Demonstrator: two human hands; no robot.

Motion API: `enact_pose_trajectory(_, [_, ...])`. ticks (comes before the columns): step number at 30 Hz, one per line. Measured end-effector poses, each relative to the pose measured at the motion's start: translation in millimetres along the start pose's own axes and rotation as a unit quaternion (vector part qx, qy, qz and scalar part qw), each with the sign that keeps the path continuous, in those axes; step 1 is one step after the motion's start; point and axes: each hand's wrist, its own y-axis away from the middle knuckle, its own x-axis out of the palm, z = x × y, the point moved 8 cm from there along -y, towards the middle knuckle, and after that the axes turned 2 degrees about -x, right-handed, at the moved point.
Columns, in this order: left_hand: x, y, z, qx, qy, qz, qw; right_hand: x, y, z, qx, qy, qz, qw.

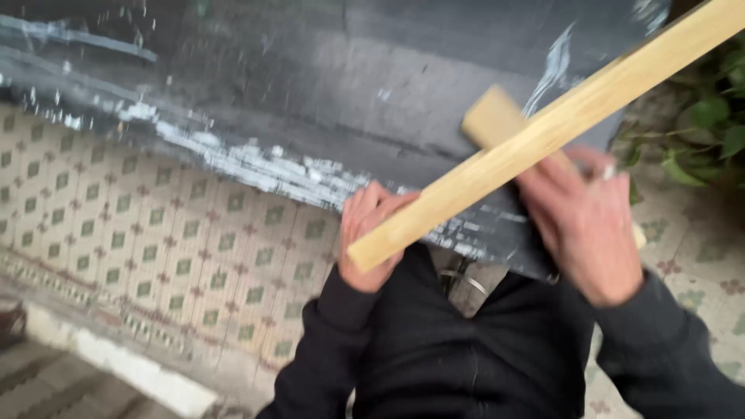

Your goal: The recorder uses a sanding block to sand the edges and surfaces of a small wooden rectangular frame on a workshop table.

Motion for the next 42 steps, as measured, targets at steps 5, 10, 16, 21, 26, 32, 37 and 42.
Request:
enact_pose_trajectory(5, [8.1,5.9,0.6,-0.003,0.021,0.018,1.0,5.0,-3.0,12.5,0.009,0.042,-0.033,0.999])
enact_pose_trajectory(10, [1.9,13.5,2.4,-0.02,0.01,0.018,1.0,1.2,-10.3,18.2,-0.018,0.012,-0.01,1.0])
enact_pose_trajectory(16, [5.3,4.0,3.1,0.005,0.033,0.011,0.999,-7.4,-5.8,12.7,-0.077,0.018,-0.015,0.997])
enact_pose_trajectory(21, [2.6,6.8,-0.3,-0.012,0.032,0.028,0.999,-9.8,-14.0,16.0,-0.03,-0.069,-0.08,0.994])
enact_pose_trajectory(26, [3.7,1.8,2.5,-0.011,0.024,0.02,0.999,-26.7,-10.4,15.4,-0.102,0.043,-0.028,0.993])
enact_pose_trajectory(32, [6.7,4.2,-1.1,-0.002,0.03,0.023,0.999,-27.2,3.7,25.8,-0.107,0.08,-0.039,0.99])
enact_pose_trajectory(37, [-0.6,9.3,-2.9,0.001,0.024,0.014,1.0,-6.0,13.1,-16.7,-0.076,0.071,-0.005,0.995])
enact_pose_trajectory(42, [6.3,4.8,0.2,-0.009,0.009,0.01,1.0,-10.1,16.6,11.4,-0.12,0.1,-0.011,0.988])
